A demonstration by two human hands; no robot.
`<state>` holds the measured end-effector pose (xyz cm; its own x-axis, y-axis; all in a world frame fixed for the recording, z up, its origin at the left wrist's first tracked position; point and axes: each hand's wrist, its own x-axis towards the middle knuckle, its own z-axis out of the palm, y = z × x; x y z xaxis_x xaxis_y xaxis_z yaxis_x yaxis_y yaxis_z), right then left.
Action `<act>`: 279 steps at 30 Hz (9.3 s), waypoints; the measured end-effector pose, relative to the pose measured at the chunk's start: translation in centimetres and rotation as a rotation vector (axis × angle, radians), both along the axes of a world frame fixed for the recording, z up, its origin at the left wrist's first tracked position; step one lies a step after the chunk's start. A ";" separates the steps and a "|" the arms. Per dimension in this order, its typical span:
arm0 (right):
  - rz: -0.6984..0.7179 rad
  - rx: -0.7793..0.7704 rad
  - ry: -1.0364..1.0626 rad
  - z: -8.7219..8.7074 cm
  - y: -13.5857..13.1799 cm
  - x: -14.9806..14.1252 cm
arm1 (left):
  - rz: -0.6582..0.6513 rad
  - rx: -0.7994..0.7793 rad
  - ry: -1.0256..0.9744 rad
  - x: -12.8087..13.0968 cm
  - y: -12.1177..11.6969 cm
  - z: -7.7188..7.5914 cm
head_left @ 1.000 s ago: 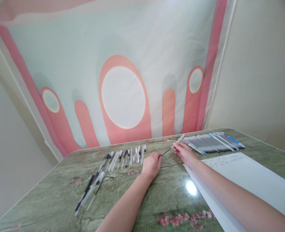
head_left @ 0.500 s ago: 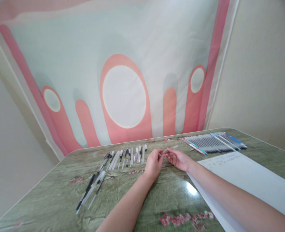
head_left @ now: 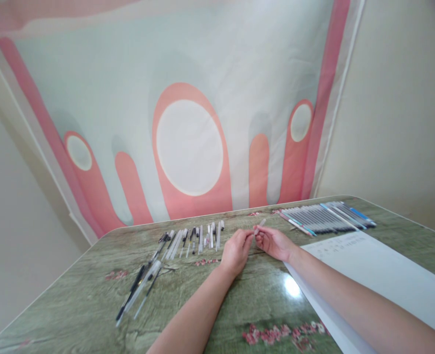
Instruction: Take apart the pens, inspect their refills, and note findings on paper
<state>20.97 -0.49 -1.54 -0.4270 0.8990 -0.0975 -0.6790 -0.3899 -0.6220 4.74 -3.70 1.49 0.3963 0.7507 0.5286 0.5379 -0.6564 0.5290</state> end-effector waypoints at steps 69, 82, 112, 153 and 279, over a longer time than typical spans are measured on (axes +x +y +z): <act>0.032 -0.003 0.021 -0.5 0.0 -0.1 | 0.187 -0.172 0.485 -5.6 4.2 0.5; -0.127 0.033 0.012 -1.2 0.6 -0.2 | 0.087 -0.151 -0.121 -1.2 2.5 -0.5; -0.136 0.115 -0.056 -0.9 0.1 -0.6 | 0.117 -0.122 -0.158 -0.7 2.0 -1.2; -0.140 0.121 -0.121 -0.6 -0.2 -0.8 | 0.074 -0.071 -0.204 -1.1 1.9 -1.3; -0.151 0.110 -0.182 -0.8 -0.1 -1.0 | 0.234 0.058 0.122 -0.8 1.5 -1.1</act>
<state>20.01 -0.62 -2.30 -0.2719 0.9606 -0.0582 -0.5976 -0.2159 -0.7722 3.93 -2.25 0.35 0.2794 0.7992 0.5322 0.7359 -0.5343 0.4160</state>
